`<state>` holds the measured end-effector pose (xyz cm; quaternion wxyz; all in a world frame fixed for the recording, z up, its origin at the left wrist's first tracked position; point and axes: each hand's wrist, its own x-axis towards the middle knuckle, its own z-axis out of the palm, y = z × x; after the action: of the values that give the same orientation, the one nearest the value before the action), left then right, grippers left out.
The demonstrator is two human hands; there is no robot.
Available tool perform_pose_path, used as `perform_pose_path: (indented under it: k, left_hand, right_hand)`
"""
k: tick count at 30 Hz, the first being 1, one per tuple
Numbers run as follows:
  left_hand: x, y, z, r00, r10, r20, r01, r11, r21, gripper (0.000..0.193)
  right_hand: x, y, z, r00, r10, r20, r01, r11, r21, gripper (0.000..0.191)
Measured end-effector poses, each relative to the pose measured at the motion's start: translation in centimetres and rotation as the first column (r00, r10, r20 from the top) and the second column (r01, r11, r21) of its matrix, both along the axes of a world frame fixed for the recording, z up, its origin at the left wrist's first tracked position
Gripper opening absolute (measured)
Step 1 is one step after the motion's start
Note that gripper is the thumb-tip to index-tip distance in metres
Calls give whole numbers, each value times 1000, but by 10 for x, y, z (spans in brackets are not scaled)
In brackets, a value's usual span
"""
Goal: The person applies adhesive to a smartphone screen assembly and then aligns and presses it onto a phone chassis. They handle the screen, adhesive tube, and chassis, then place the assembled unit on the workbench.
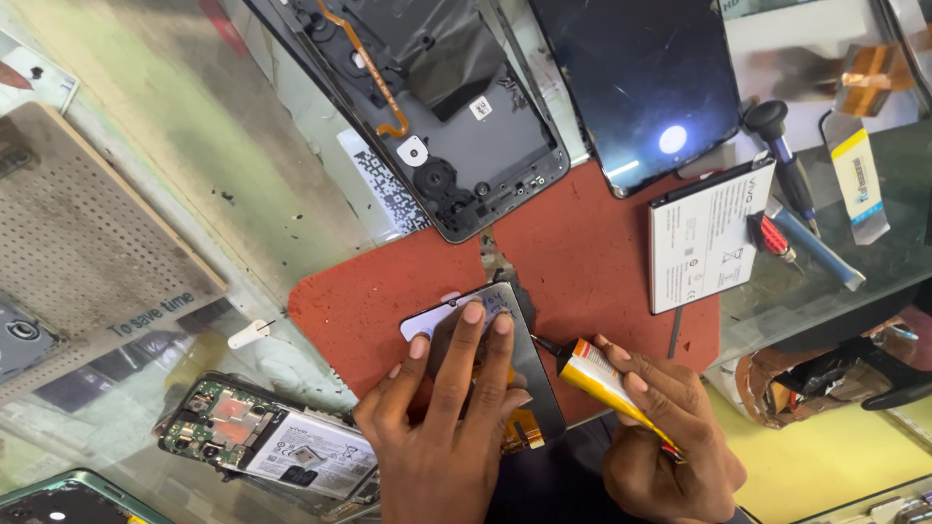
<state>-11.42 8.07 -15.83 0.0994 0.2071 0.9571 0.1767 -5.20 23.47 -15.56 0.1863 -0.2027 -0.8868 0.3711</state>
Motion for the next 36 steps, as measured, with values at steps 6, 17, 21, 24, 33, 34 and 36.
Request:
perform_pose_path:
  k: [6, 17, 21, 24, 33, 34, 36]
  left_hand:
    - [1, -3, -1, 999, -32, -33, 32, 999, -7, 49]
    - [5, -7, -1, 996, -71, -45, 70, 997, -26, 48]
    - [7, -9, -1, 997, -76, -32, 76, 997, -20, 49]
    - [9, -10, -2, 996, -83, -31, 82, 996, -27, 50]
    - [10, -12, 1, 994, -110, -8, 110, 993, -40, 54]
    - [10, -13, 1, 994, -111, -3, 111, 993, -34, 54]
    - [10, -12, 2, 994, -112, 2, 112, 993, -36, 54]
  right_hand:
    - [8, -6, -2, 999, -35, -24, 34, 999, -25, 38]
    - [26, -16, -2, 996, -83, -17, 83, 997, -7, 34]
    - [33, -20, -3, 994, -105, -18, 104, 994, -34, 36]
    - [38, -22, -2, 994, -109, -12, 109, 994, -34, 38]
    - [53, -30, -4, 989, -148, 2, 148, 989, 9, 37]
    - [55, -31, -4, 989, -146, 3, 146, 989, 14, 36]
    - [58, -32, -5, 989, -149, 7, 149, 989, 12, 35]
